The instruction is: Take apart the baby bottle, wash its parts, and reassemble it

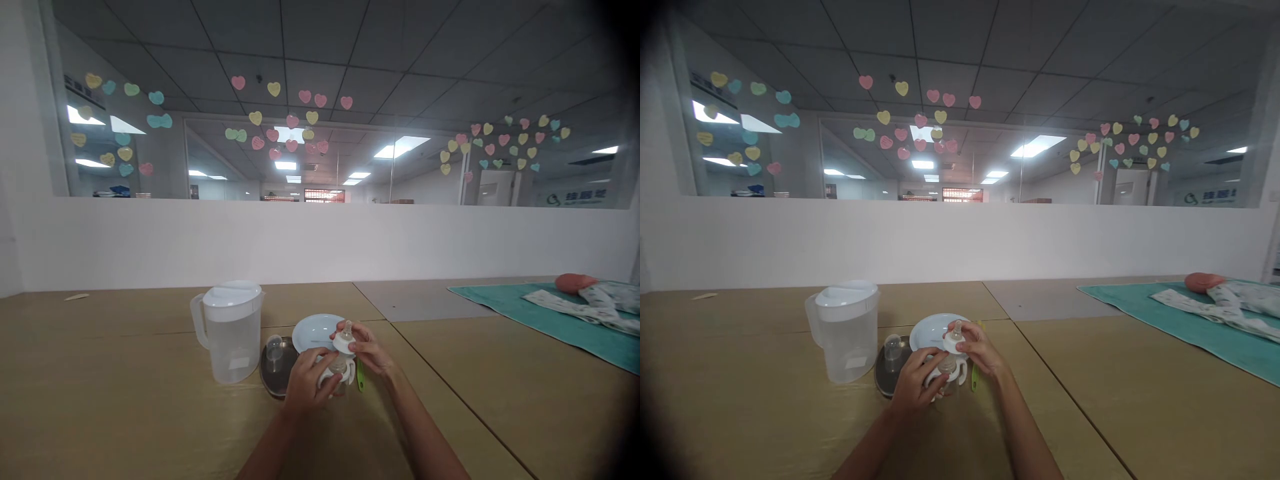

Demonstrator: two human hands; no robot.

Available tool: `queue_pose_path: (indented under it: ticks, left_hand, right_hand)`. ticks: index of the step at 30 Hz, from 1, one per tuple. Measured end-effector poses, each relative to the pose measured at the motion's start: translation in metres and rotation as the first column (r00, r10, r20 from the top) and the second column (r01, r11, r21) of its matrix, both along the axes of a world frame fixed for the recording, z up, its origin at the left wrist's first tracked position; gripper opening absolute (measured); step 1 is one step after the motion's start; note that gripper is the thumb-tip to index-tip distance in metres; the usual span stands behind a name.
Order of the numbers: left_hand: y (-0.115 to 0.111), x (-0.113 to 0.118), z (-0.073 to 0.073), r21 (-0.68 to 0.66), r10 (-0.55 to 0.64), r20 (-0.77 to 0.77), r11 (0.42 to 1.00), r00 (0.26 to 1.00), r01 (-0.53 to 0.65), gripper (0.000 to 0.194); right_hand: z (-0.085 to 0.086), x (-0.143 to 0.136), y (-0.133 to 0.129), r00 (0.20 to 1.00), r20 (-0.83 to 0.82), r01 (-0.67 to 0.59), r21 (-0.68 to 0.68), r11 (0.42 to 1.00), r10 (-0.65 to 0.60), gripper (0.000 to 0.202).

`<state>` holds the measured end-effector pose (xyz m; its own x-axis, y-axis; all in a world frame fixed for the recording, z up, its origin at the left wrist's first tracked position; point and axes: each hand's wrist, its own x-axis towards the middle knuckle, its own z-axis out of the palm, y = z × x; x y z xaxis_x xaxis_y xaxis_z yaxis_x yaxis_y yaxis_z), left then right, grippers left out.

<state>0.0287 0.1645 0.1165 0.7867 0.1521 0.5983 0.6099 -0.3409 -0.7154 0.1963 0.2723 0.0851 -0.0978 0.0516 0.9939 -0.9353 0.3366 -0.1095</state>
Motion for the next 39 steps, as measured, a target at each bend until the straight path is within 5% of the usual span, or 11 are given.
queue_pose_path:
  ticks: [14, 28, 39]
  left_hand:
    - [0.001, 0.016, -0.011, -0.118, -0.267, 0.325, 0.94, 0.907, 0.319, 0.019]
    - [0.003, 0.016, -0.013, -0.127, -0.219, 0.426, 0.946, 0.878, 0.298, 0.021]
    - [0.012, 0.008, -0.016, -0.23, -0.14, 0.435, 0.938, 0.889, 0.26, 0.059]
  right_hand:
    - [0.0, -0.002, 0.002, 0.999, 0.026, 0.022, 0.064, 0.998, -0.023, 0.043]
    - [0.001, -0.002, 0.002, 0.999, 0.03, 0.028, 0.138, 0.99, -0.033, 0.041]
    - [0.001, -0.001, 0.0, 0.993, 0.082, 0.064, 0.172, 0.983, -0.079, 0.042]
